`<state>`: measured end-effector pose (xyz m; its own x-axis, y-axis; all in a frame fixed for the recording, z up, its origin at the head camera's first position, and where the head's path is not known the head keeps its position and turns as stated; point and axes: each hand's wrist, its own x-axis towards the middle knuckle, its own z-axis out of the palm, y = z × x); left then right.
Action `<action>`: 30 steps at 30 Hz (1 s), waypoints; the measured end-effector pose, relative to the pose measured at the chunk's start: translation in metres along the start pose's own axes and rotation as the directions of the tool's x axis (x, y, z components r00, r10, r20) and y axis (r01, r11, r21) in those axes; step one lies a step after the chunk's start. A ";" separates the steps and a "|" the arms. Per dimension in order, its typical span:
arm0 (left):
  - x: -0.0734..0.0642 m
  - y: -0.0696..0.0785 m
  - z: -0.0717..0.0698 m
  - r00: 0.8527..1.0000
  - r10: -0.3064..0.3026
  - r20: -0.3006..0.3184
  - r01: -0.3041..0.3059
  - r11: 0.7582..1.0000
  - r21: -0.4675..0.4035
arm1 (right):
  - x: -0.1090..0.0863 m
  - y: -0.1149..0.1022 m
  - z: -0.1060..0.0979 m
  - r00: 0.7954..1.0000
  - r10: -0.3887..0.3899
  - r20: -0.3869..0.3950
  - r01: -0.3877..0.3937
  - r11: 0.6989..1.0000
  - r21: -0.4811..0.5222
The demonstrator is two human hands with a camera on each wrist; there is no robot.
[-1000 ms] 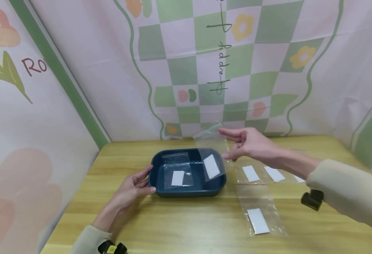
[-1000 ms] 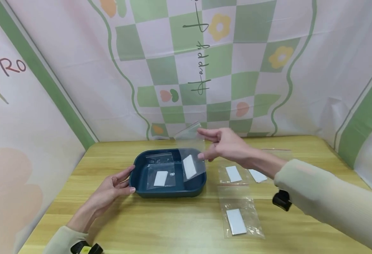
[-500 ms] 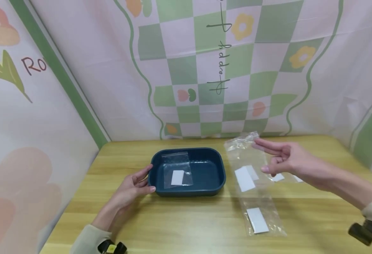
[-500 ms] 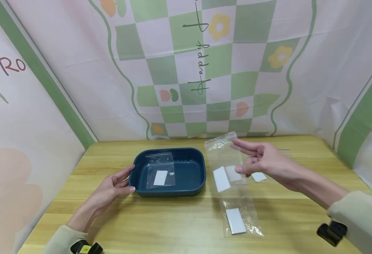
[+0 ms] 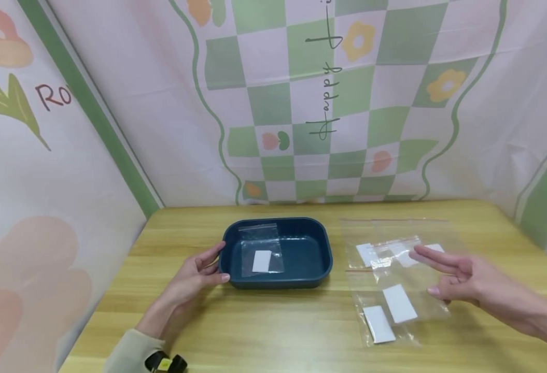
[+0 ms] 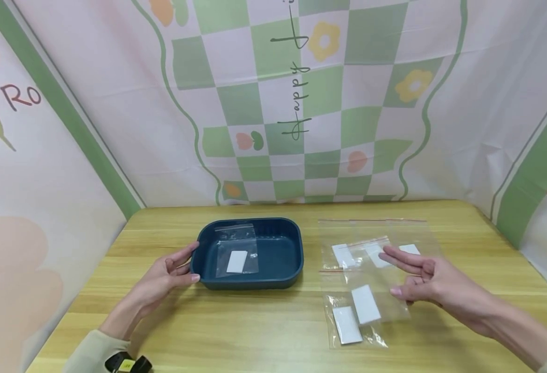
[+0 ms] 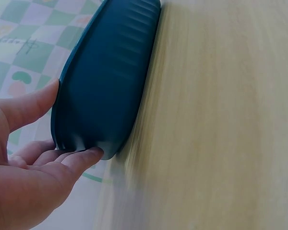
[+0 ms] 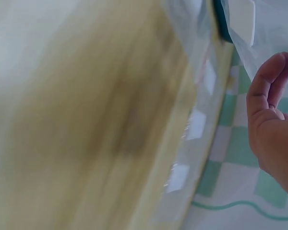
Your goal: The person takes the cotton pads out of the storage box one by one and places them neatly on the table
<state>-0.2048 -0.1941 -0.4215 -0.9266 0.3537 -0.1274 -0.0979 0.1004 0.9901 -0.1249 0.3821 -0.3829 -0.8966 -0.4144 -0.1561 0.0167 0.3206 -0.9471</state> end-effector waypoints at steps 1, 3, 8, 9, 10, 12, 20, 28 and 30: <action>0.000 0.000 0.000 1.000 -0.001 -0.001 0.001 1.000 0.000 | -0.003 0.004 -0.002 1.000 0.016 0.011 -0.016 1.000 0.009; 0.000 0.000 0.000 1.000 -0.001 -0.002 0.001 1.000 0.000 | -0.007 0.012 -0.004 0.999 0.017 0.040 -0.019 0.999 0.046; 0.001 -0.001 0.000 1.000 -0.002 -0.007 0.002 1.000 0.005 | -0.015 0.032 -0.007 0.999 0.016 0.034 -0.017 0.999 0.029; 0.001 -0.001 0.000 1.000 -0.001 -0.007 0.001 1.000 0.007 | -0.016 0.035 -0.007 1.000 0.015 0.019 -0.015 1.000 -0.010; 0.001 -0.001 0.000 1.000 -0.002 -0.007 0.002 1.000 0.007 | -0.017 0.037 -0.008 1.000 0.028 0.003 -0.028 0.999 -0.040; 0.001 -0.001 0.000 1.000 0.000 -0.006 0.000 1.000 0.004 | -0.020 0.041 -0.009 0.999 0.039 -0.004 -0.039 0.994 -0.100; 0.001 -0.001 0.000 1.000 0.002 -0.006 -0.002 1.000 0.011 | -0.025 0.049 -0.010 0.998 -0.034 0.051 0.039 0.994 -0.104; 0.001 -0.001 0.000 1.000 0.002 -0.003 -0.002 1.000 0.017 | -0.028 0.057 -0.010 0.986 -0.162 0.045 0.167 0.965 -0.200; 0.002 -0.001 0.000 1.000 0.001 -0.002 -0.001 1.000 0.015 | -0.028 0.060 -0.010 0.980 -0.194 0.049 0.200 0.951 -0.237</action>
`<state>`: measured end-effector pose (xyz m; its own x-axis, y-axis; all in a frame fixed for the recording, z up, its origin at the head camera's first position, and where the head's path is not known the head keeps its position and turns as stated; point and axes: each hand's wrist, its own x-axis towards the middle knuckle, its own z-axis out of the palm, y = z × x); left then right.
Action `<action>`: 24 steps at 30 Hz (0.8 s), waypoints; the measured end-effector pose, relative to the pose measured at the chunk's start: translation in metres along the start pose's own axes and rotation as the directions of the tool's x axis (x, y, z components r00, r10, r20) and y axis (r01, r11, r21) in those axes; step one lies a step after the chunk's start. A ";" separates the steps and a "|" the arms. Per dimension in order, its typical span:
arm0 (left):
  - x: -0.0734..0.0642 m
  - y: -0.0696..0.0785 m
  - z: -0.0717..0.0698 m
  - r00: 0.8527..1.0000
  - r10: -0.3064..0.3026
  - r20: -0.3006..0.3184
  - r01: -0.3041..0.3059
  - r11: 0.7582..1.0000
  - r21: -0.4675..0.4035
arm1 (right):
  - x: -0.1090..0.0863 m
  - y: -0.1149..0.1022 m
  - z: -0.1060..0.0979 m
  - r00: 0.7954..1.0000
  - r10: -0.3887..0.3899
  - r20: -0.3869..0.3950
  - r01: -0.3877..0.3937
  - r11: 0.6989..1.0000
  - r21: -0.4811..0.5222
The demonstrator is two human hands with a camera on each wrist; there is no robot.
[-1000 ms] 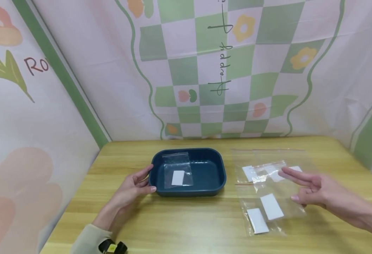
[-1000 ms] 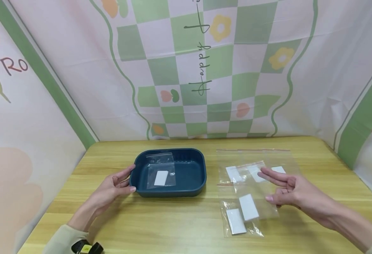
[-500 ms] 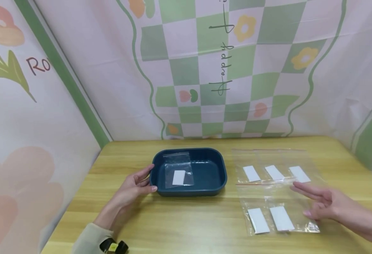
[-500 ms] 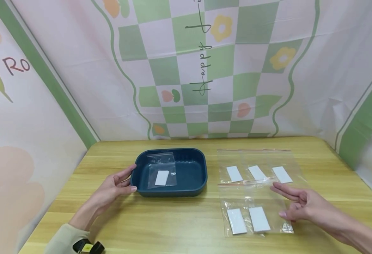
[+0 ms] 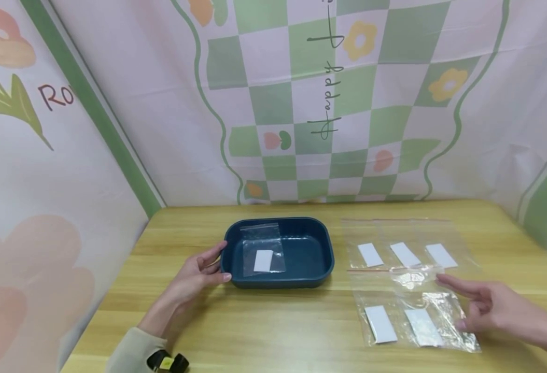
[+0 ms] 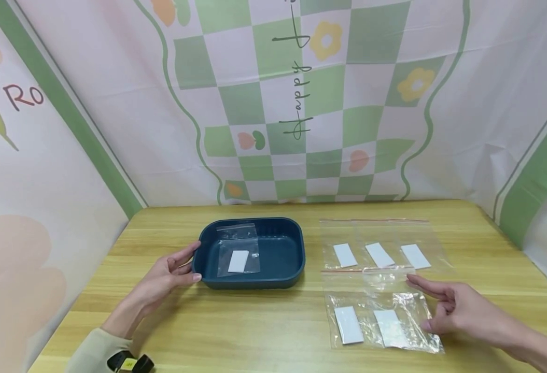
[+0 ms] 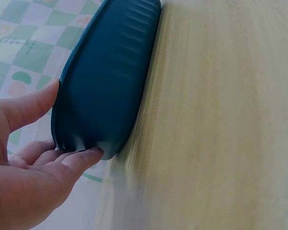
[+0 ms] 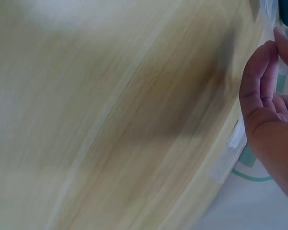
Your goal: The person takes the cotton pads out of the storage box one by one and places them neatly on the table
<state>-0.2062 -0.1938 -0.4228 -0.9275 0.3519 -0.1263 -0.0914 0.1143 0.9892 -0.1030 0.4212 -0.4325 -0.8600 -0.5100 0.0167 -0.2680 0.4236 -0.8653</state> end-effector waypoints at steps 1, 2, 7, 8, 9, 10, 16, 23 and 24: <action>0.000 0.000 0.000 1.000 -0.001 0.000 0.001 1.000 0.000 | 0.000 0.001 0.000 1.000 -0.007 -0.001 0.007 1.000 -0.024; 0.000 0.000 0.000 1.000 -0.001 0.000 0.001 1.000 0.001 | -0.001 0.001 0.001 1.000 -0.013 -0.002 0.013 0.999 -0.045; 0.000 0.000 -0.001 1.000 -0.001 0.002 0.001 1.000 0.003 | -0.002 0.002 0.002 1.000 -0.016 -0.015 0.014 0.992 -0.124; 0.000 0.000 -0.001 1.000 0.000 0.002 0.000 1.000 0.002 | -0.002 0.002 0.003 1.000 -0.023 -0.020 0.020 0.991 -0.134; 0.000 0.000 -0.001 1.000 0.001 0.002 -0.001 1.000 0.001 | -0.002 0.003 0.003 0.999 -0.029 -0.023 0.025 0.990 -0.141; 0.000 0.000 -0.001 1.000 0.002 0.002 -0.002 1.000 0.000 | -0.002 0.003 0.003 0.999 -0.033 -0.024 0.029 0.989 -0.144; 0.000 0.000 -0.001 1.000 0.004 0.000 -0.004 1.000 0.003 | -0.003 0.008 0.005 0.998 -0.051 -0.038 0.042 0.978 -0.203; 0.000 -0.001 0.000 1.000 -0.004 -0.009 0.004 1.000 0.005 | -0.005 0.008 0.005 0.994 -0.059 -0.089 0.029 0.952 -0.305; 0.001 -0.001 0.000 1.000 -0.004 -0.009 0.004 1.000 0.005 | -0.005 0.008 0.004 0.993 -0.061 -0.096 0.028 0.948 -0.316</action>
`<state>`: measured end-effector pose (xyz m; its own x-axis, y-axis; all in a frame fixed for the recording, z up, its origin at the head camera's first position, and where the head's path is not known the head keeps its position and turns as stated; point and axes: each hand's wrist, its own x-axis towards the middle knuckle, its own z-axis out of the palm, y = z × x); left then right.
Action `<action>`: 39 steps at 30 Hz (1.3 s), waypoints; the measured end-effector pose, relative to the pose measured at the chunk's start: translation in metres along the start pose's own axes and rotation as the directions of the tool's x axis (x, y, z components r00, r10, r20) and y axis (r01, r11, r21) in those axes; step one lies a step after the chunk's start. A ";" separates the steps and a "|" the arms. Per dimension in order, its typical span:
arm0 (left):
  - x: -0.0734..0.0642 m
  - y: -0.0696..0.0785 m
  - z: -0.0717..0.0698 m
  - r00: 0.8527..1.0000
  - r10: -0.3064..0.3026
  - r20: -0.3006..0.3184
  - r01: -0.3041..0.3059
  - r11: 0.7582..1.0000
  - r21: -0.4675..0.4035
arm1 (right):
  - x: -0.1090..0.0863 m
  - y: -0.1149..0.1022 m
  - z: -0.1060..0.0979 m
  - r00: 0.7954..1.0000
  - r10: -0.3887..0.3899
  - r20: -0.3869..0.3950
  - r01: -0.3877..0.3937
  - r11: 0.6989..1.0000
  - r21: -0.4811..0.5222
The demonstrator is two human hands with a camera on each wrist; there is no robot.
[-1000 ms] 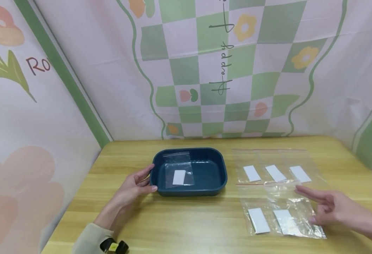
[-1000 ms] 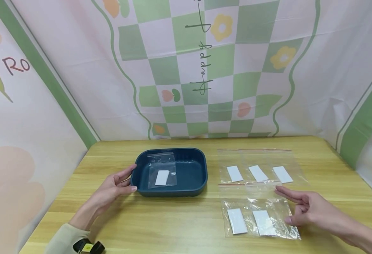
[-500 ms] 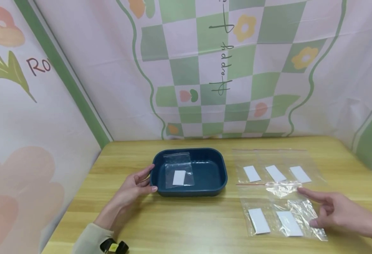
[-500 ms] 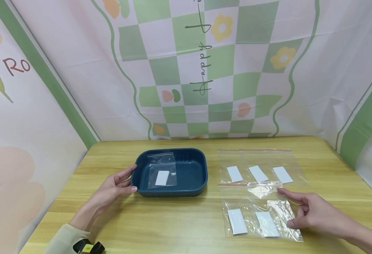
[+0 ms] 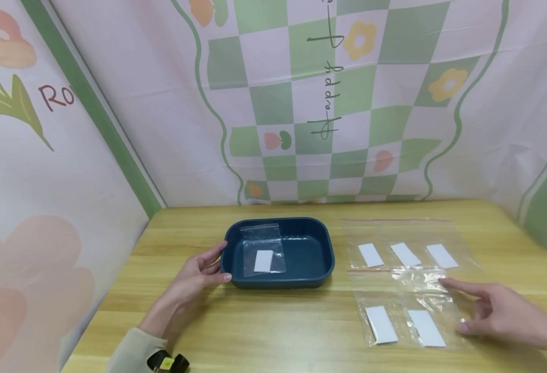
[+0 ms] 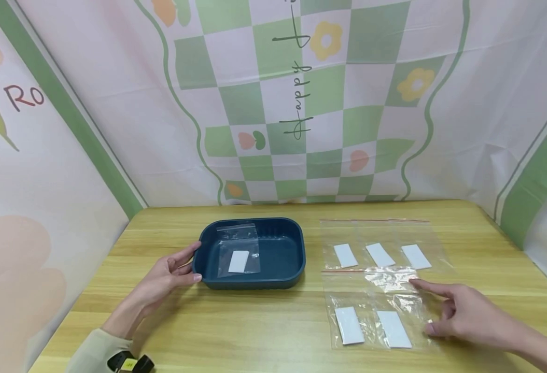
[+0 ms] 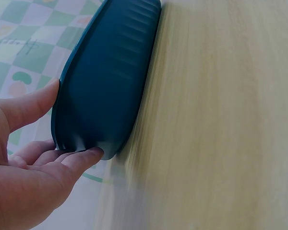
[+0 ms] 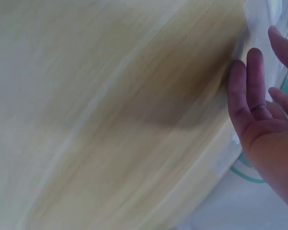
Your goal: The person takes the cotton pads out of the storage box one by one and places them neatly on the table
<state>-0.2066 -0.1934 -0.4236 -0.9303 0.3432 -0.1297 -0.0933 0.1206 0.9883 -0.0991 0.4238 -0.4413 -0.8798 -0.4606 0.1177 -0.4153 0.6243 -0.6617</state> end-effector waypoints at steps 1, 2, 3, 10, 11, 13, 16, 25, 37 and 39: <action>0.000 0.000 0.000 1.000 -0.001 -0.001 0.001 1.000 0.000 | 0.000 0.000 -0.001 1.000 0.001 -0.006 -0.001 1.000 -0.017; 0.000 0.000 0.000 1.000 -0.002 -0.002 0.002 1.000 -0.001 | 0.000 0.000 -0.002 1.000 0.004 -0.016 -0.004 0.999 -0.034; 0.000 0.000 0.000 1.000 -0.003 -0.002 0.003 1.000 -0.002 | 0.000 0.000 -0.004 1.000 0.005 -0.027 -0.007 0.999 -0.051; -0.001 0.000 0.000 1.000 -0.003 -0.005 0.003 1.000 0.006 | 0.016 -0.022 -0.030 0.996 -0.019 -0.085 0.001 0.979 -0.202; -0.001 0.000 0.000 1.000 -0.002 -0.006 0.002 1.000 0.006 | 0.021 -0.028 -0.034 0.995 -0.027 -0.091 0.006 0.975 -0.223; -0.001 0.000 -0.001 1.000 0.001 -0.004 -0.001 1.000 0.004 | 0.036 -0.042 -0.039 0.994 -0.031 -0.107 0.003 0.966 -0.257; 0.000 0.000 -0.001 1.000 0.003 -0.004 -0.003 1.000 0.000 | 0.062 -0.068 -0.043 0.991 -0.017 -0.129 -0.023 0.953 -0.301; 0.000 0.000 0.000 1.000 0.003 0.007 -0.002 1.000 -0.018 | 0.151 -0.141 -0.032 0.998 0.054 -0.012 -0.055 0.967 -0.248; 0.000 0.001 0.001 1.000 -0.008 -0.011 0.008 1.000 -0.021 | 0.262 -0.175 0.028 0.979 -0.138 0.148 0.171 0.956 -0.238; 0.000 0.001 0.000 1.000 -0.006 -0.009 0.006 1.000 -0.020 | 0.278 -0.177 0.039 0.972 -0.156 0.178 0.200 0.945 -0.259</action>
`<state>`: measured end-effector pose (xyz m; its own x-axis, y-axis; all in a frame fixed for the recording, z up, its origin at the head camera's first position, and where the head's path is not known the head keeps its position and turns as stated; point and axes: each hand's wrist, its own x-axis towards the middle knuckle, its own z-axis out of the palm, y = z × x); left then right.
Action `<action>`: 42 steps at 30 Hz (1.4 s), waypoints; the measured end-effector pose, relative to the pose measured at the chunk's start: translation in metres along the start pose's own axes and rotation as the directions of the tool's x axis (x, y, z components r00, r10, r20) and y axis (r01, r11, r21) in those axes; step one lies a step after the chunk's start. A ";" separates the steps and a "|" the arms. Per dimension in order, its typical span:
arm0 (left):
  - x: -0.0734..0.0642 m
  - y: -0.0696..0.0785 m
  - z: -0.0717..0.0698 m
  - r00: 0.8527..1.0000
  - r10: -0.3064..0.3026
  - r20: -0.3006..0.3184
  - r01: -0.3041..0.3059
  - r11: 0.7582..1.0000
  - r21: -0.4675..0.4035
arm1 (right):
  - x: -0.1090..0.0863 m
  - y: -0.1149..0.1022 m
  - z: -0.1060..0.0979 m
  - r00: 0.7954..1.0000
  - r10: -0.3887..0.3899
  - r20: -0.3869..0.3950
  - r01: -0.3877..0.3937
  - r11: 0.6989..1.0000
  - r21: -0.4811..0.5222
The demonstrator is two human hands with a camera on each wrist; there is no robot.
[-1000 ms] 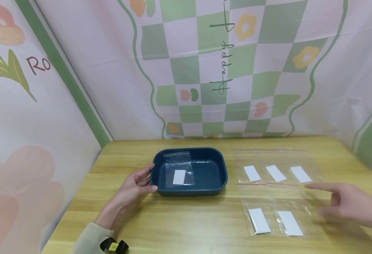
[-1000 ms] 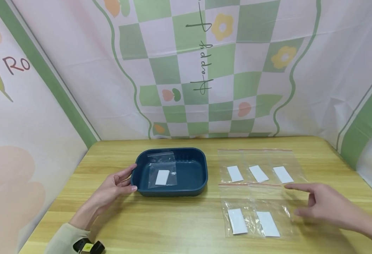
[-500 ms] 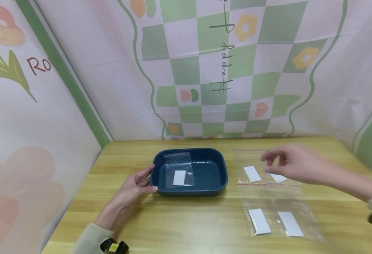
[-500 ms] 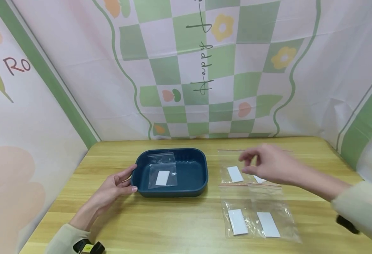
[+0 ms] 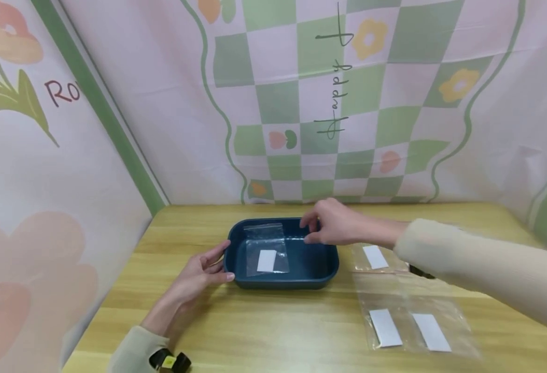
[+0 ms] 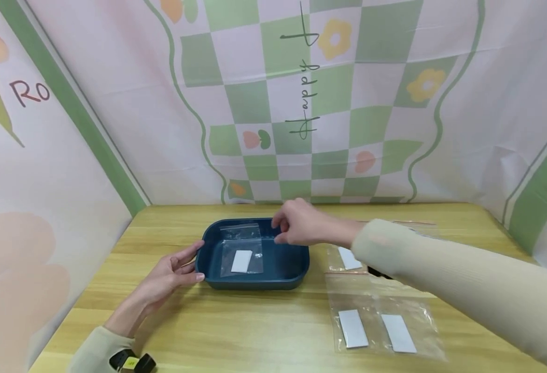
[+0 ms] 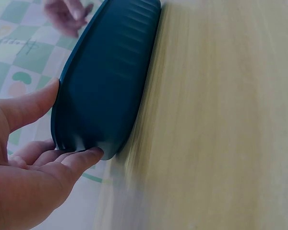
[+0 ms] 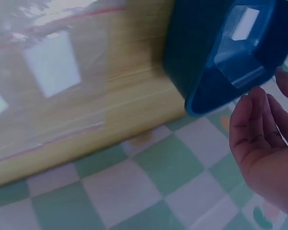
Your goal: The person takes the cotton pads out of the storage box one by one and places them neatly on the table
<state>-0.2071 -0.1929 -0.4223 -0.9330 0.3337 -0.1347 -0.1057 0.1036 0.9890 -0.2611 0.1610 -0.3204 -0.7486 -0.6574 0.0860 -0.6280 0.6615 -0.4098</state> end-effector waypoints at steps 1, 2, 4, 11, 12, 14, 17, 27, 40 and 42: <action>0.000 0.000 0.000 1.000 0.002 0.004 -0.002 1.000 0.000 | 0.008 -0.001 0.004 1.000 -0.003 0.018 0.003 1.000 -0.012; 0.000 0.000 -0.001 1.000 0.003 0.006 -0.003 1.000 -0.002 | 0.015 -0.001 0.009 0.999 -0.003 0.040 0.004 1.000 -0.023; 0.000 -0.001 -0.001 1.000 0.005 0.009 -0.005 1.000 -0.007 | 0.028 -0.002 0.017 0.997 -0.001 0.083 0.005 0.999 -0.046; 0.001 -0.001 -0.002 1.000 0.012 0.012 -0.012 1.000 -0.005 | 0.059 -0.004 0.042 0.972 0.041 0.233 -0.021 0.996 -0.086; 0.001 -0.001 -0.002 1.000 0.012 0.011 -0.012 1.000 -0.004 | 0.061 -0.003 0.046 0.966 0.047 0.254 -0.024 0.995 -0.096; 0.001 -0.001 -0.001 1.000 0.009 0.010 -0.009 1.000 -0.006 | 0.064 -0.001 0.053 0.959 0.054 0.279 -0.019 0.992 -0.128; 0.000 -0.001 -0.001 1.000 0.009 0.011 -0.009 1.000 -0.007 | 0.066 0.001 0.062 0.953 0.083 0.292 -0.035 0.986 -0.165; 0.000 -0.001 -0.003 1.000 0.014 0.014 -0.014 1.000 -0.017 | 0.070 -0.001 0.076 0.938 0.223 0.265 -0.177 0.966 -0.186; 0.000 0.000 -0.001 1.000 0.013 0.016 -0.012 0.999 -0.043 | 0.063 0.001 0.081 0.953 0.277 0.125 -0.268 0.960 -0.087; -0.001 0.001 -0.001 1.000 0.016 0.019 -0.015 0.999 -0.040 | 0.062 0.002 0.081 0.956 0.270 0.116 -0.264 0.962 -0.071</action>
<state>-0.2067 -0.1943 -0.4216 -0.9279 0.3528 -0.1204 -0.1054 0.0615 0.9925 -0.2917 0.0920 -0.3890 -0.8607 -0.4912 -0.1337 -0.4219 0.8352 -0.3527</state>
